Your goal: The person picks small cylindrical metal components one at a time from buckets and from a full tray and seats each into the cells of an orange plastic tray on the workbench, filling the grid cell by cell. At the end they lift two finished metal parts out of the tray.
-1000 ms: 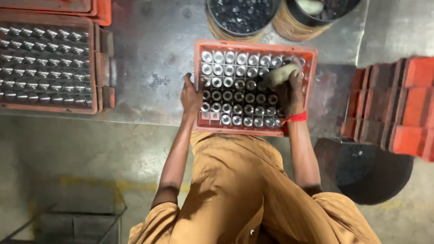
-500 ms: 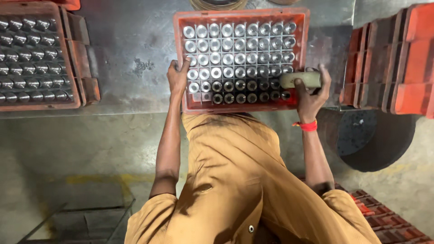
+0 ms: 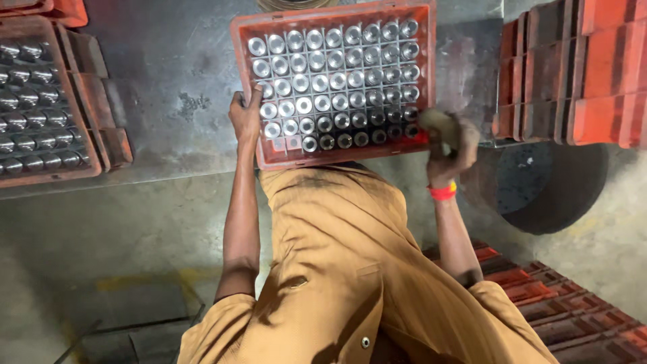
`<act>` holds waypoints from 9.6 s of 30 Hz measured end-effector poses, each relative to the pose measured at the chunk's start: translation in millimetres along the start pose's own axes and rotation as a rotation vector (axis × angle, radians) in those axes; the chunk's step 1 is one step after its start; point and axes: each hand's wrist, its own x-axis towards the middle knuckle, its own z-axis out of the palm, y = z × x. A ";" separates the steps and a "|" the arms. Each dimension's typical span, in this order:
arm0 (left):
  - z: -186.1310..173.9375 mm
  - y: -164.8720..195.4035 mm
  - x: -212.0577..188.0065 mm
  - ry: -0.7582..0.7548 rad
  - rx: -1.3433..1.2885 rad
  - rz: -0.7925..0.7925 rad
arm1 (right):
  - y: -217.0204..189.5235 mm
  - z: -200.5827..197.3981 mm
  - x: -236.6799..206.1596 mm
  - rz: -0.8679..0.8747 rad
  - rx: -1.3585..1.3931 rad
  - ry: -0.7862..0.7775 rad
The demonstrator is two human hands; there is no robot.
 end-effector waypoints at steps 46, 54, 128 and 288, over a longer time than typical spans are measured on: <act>2.4 1.2 -0.6 0.008 0.081 -0.026 | 14.0 80.3 108.7 -0.036 0.088 -0.344; -1.5 22.3 -10.0 -0.007 -0.031 -0.061 | 42.0 69.4 111.2 0.028 0.069 -0.129; -2.3 23.6 -9.7 -0.001 -0.013 -0.005 | 6.0 132.2 128.5 0.058 0.195 -0.295; -1.3 24.0 -13.4 0.067 -0.007 0.060 | -34.7 183.3 130.3 -0.138 0.275 -0.367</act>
